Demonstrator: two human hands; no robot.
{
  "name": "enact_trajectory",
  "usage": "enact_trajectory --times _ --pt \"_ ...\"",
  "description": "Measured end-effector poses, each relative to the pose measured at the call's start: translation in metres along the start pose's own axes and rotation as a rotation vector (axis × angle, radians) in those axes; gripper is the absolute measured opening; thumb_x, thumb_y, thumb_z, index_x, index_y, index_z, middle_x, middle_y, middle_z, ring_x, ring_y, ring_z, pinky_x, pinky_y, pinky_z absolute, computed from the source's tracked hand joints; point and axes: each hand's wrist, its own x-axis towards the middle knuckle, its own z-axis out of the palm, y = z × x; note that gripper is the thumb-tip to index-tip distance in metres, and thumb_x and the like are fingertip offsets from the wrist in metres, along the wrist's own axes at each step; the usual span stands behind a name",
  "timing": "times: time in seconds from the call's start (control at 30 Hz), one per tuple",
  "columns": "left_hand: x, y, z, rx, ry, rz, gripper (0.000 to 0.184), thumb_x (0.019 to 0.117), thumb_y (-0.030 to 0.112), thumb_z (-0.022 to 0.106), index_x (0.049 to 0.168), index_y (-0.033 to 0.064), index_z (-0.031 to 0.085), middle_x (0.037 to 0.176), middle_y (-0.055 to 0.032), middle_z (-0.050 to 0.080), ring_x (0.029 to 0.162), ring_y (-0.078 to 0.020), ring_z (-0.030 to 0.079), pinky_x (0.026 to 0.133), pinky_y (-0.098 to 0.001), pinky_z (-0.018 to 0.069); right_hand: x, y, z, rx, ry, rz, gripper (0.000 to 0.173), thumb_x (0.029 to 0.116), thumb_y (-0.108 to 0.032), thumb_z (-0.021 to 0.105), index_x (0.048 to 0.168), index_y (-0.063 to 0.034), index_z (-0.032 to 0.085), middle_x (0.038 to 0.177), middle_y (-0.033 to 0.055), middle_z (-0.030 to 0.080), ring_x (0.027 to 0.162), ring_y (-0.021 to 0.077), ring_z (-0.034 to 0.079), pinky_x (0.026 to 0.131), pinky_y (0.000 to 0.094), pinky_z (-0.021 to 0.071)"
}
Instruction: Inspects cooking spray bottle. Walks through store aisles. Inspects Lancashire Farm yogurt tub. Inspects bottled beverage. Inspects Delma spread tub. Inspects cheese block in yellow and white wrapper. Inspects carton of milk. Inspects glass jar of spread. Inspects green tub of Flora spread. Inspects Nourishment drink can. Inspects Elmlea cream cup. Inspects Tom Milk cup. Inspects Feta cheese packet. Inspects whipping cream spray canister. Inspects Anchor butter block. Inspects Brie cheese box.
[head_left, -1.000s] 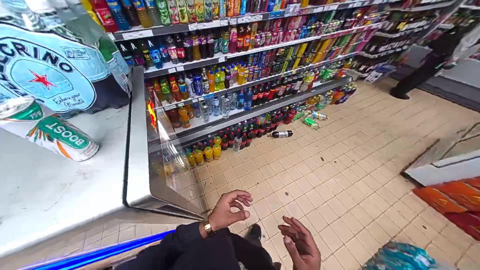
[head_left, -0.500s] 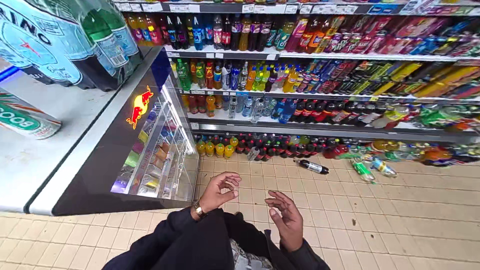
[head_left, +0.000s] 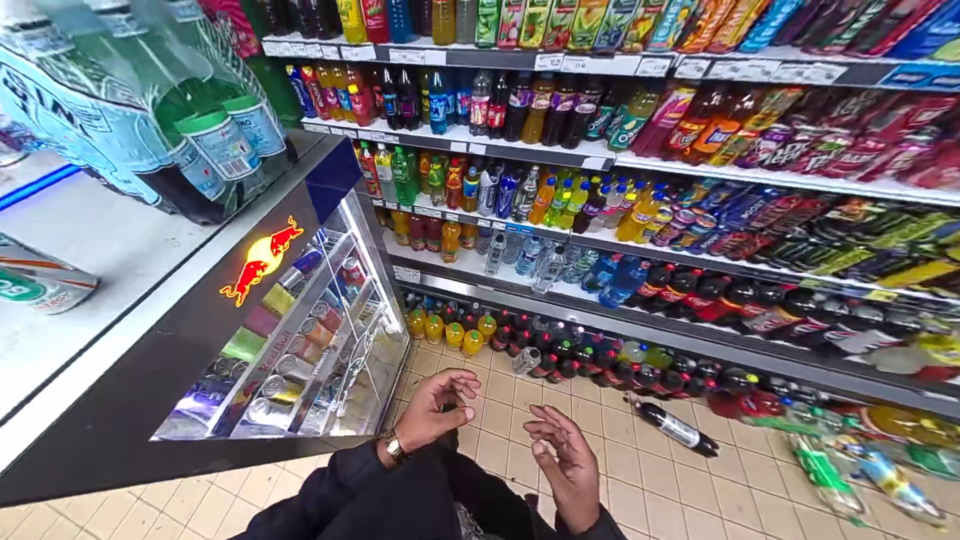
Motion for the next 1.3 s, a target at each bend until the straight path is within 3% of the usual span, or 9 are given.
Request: enact_trajectory --times 0.33,0.47,0.67,0.8,0.9,1.13,1.3 --pt "0.122 -0.005 -0.056 0.019 0.004 0.099 0.054 0.0902 0.024 0.077 0.134 -0.0014 0.059 0.130 -0.0145 0.067 0.108 -0.0225 0.070 0.087 -0.0373 0.0602 0.136 0.032 -0.005 -0.036 -0.008 -0.100 0.051 0.0940 -0.036 0.072 0.141 -0.0208 0.059 0.130 0.0111 0.069 0.099 0.0226 0.073 0.085 0.0342 0.0622" --pt "0.155 -0.016 -0.084 0.026 0.034 0.094 0.053 0.0891 0.020 0.077 0.135 0.0004 0.059 0.128 -0.0145 0.067 0.106 -0.0233 0.070 0.087 -0.0383 0.0607 0.190 0.049 -0.002 -0.030 -0.003 -0.133 0.051 0.0934 -0.036 0.073 0.140 -0.0210 0.060 0.131 0.0108 0.068 0.099 0.0227 0.073 0.084 0.0340 0.0626" --pt "0.197 -0.019 -0.102 0.017 0.063 0.076 0.054 0.0896 0.025 0.078 0.135 0.0015 0.060 0.128 -0.0170 0.067 0.105 -0.0258 0.071 0.087 -0.0392 0.0608 0.264 0.051 -0.015 -0.037 -0.050 -0.170 0.051 0.0949 -0.032 0.072 0.142 -0.0155 0.058 0.129 0.0130 0.068 0.099 0.0223 0.073 0.084 0.0335 0.0625" --pt "0.224 -0.027 -0.105 0.019 0.131 0.059 0.052 0.0888 0.019 0.077 0.134 0.0026 0.061 0.126 -0.0149 0.069 0.106 -0.0246 0.071 0.089 -0.0388 0.0605 0.309 0.062 -0.028 -0.040 -0.064 -0.176 0.052 0.0930 -0.030 0.073 0.139 -0.0120 0.059 0.127 0.0129 0.070 0.097 0.0209 0.073 0.084 0.0332 0.0620" --pt "0.241 -0.032 -0.102 0.017 0.167 0.060 0.050 0.0896 0.016 0.077 0.135 0.0031 0.060 0.124 -0.0131 0.070 0.108 -0.0236 0.070 0.090 -0.0385 0.0599 0.343 0.068 -0.041 -0.038 -0.101 -0.196 0.051 0.0936 -0.033 0.073 0.140 -0.0161 0.059 0.124 0.0112 0.071 0.097 0.0202 0.073 0.084 0.0326 0.0619" --pt "0.287 -0.040 -0.086 0.031 0.273 0.102 0.054 0.0882 0.026 0.079 0.134 0.0041 0.061 0.125 -0.0159 0.069 0.105 -0.0250 0.071 0.088 -0.0378 0.0609 0.423 0.062 -0.074 -0.021 -0.228 -0.262 0.051 0.0943 -0.033 0.072 0.141 -0.0173 0.058 0.128 0.0107 0.070 0.097 0.0198 0.073 0.083 0.0330 0.0618" --pt "0.306 -0.052 -0.080 0.039 0.288 0.127 0.052 0.0895 0.025 0.078 0.136 0.0073 0.062 0.126 -0.0142 0.069 0.106 -0.0243 0.071 0.087 -0.0369 0.0613 0.462 0.070 -0.092 0.015 -0.278 -0.284 0.051 0.0945 -0.031 0.072 0.141 -0.0162 0.057 0.127 0.0101 0.070 0.098 0.0193 0.073 0.085 0.0327 0.0613"
